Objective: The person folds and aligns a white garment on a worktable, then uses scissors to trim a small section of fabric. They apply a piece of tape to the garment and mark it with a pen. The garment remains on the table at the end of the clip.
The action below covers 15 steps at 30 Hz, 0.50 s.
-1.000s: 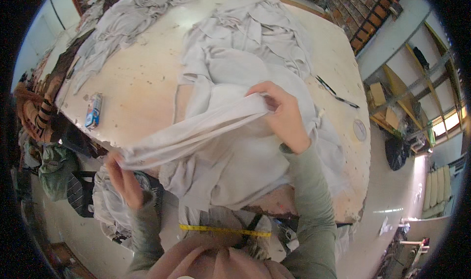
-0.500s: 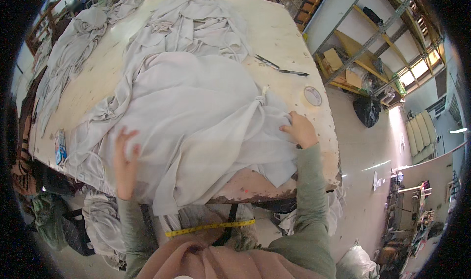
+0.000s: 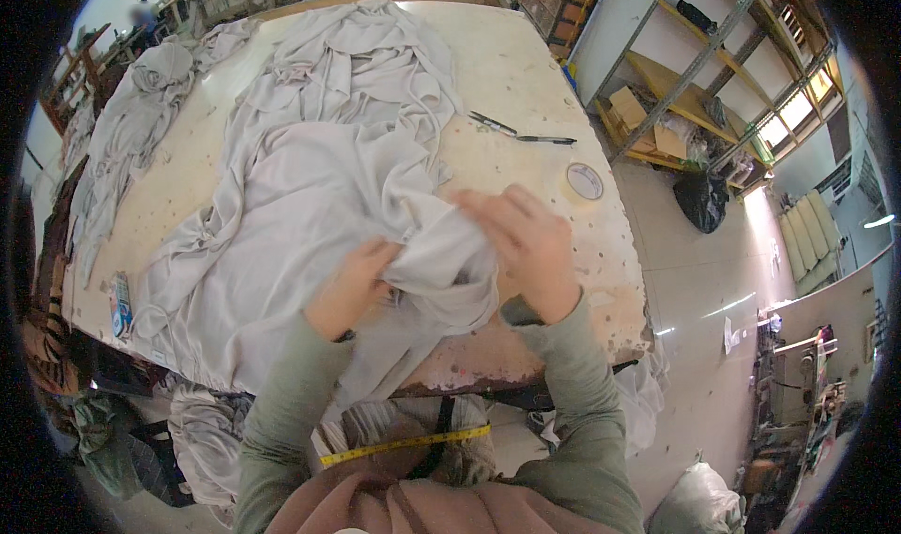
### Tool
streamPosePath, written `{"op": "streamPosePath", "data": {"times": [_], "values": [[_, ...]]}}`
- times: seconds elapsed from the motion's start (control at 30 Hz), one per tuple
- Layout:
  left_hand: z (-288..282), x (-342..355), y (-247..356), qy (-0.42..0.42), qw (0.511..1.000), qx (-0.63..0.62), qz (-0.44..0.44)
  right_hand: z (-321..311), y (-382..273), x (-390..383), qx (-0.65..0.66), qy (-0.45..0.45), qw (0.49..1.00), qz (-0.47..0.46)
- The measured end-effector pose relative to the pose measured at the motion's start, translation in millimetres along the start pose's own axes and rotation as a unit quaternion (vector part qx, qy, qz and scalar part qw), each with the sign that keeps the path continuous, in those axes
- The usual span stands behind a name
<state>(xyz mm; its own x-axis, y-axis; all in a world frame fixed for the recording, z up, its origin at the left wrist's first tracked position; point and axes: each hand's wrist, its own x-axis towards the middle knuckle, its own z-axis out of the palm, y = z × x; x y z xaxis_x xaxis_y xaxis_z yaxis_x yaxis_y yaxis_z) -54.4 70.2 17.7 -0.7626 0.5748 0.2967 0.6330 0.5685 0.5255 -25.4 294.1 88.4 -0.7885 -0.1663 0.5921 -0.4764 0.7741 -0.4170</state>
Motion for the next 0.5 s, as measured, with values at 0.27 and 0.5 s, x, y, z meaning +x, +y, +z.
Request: {"op": "streamPosePath", "data": {"times": [0.27,0.5], "values": [[-114.3,-106.3,-35.7,0.315,0.934,-0.037,-0.163,7.0,67.3,21.0,0.008,0.045,0.996,0.079],[-144.5,-181.5,-69.3,0.117,0.938,0.032,-0.325,31.3,39.0,-15.2,0.149,-0.21,0.965,0.047]]}}
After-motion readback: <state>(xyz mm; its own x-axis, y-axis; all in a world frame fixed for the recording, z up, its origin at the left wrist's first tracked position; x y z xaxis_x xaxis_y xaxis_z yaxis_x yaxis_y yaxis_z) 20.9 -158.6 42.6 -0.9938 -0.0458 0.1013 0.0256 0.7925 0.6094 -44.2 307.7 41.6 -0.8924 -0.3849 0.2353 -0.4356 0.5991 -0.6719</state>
